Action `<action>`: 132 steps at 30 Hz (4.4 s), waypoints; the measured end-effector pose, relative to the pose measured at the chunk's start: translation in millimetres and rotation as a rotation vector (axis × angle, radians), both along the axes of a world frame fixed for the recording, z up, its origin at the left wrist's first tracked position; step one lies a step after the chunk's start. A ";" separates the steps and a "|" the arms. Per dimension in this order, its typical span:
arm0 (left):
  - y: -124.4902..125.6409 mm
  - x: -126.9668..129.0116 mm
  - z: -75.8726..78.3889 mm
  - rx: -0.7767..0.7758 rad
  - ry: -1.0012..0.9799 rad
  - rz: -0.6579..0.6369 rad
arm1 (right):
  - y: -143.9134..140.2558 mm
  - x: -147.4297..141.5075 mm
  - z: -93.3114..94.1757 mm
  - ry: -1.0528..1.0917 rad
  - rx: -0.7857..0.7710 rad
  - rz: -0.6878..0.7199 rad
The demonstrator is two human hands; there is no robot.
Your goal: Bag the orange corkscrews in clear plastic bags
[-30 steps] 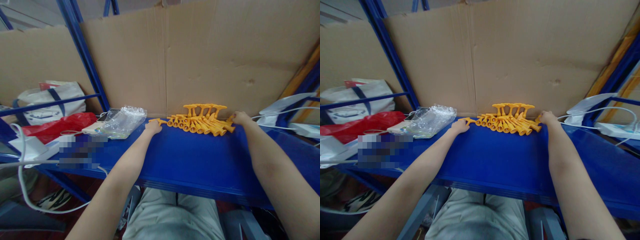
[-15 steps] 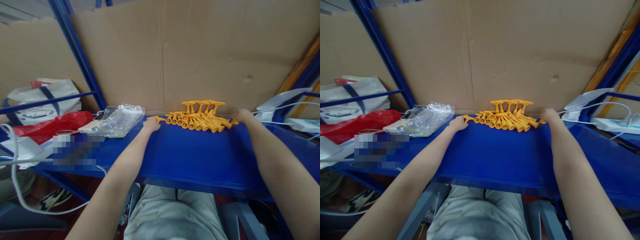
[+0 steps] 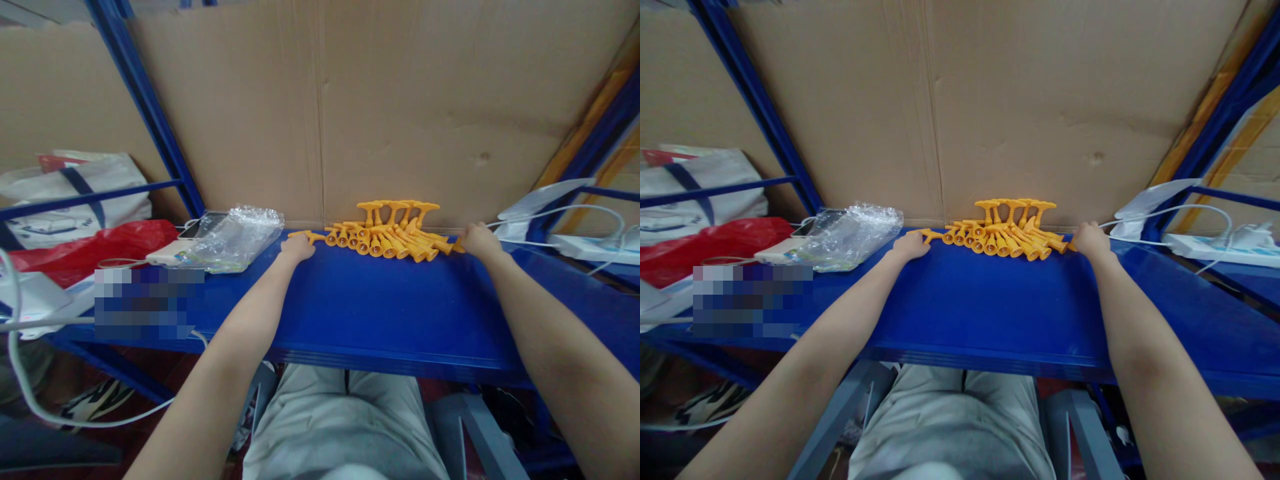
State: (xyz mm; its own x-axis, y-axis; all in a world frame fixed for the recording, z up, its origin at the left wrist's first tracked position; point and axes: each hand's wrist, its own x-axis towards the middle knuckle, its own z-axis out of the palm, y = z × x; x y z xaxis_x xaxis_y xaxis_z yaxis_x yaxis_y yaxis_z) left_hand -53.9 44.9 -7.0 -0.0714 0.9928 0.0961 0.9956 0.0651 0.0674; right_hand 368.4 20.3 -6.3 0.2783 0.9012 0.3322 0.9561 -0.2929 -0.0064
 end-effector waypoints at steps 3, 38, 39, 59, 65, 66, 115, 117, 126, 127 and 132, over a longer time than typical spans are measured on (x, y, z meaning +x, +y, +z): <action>0.2 -0.3 -0.2 0.013 -0.002 0.002 | -11.3 -11.3 -3.2 0.056 0.020 -0.065; -2.3 -0.6 2.7 0.129 0.079 0.028 | -34.3 -24.0 13.1 0.043 0.009 -0.114; -2.3 -0.8 3.0 0.142 0.079 0.024 | -33.9 -23.3 12.8 0.045 0.004 -0.116; 1.5 2.5 0.0 0.144 -0.010 -0.068 | -30.3 -20.6 10.6 0.092 0.000 -0.127; 5.4 -2.6 -5.6 0.163 -0.024 -0.105 | -29.5 -19.9 8.9 0.069 0.023 -0.129; 5.6 -3.8 -6.4 0.157 -0.031 -0.098 | -29.7 -20.3 9.1 0.068 0.027 -0.128; 15.4 -3.4 -17.4 0.193 0.000 -0.405 | -22.6 1.4 11.3 0.259 -0.031 -0.146; 16.6 -3.0 -17.5 0.220 -0.042 -0.394 | -22.8 2.2 9.8 0.262 -0.002 -0.147; 10.7 2.6 -10.5 0.273 -0.192 -0.296 | -11.6 15.5 1.3 0.205 -0.090 -0.096; 9.5 3.5 -9.0 0.283 -0.213 -0.291 | -9.8 17.6 -0.1 0.200 -0.124 -0.081; 9.2 7.1 -4.2 0.301 -0.324 -0.261 | -4.2 24.9 -7.2 0.168 -0.100 -0.048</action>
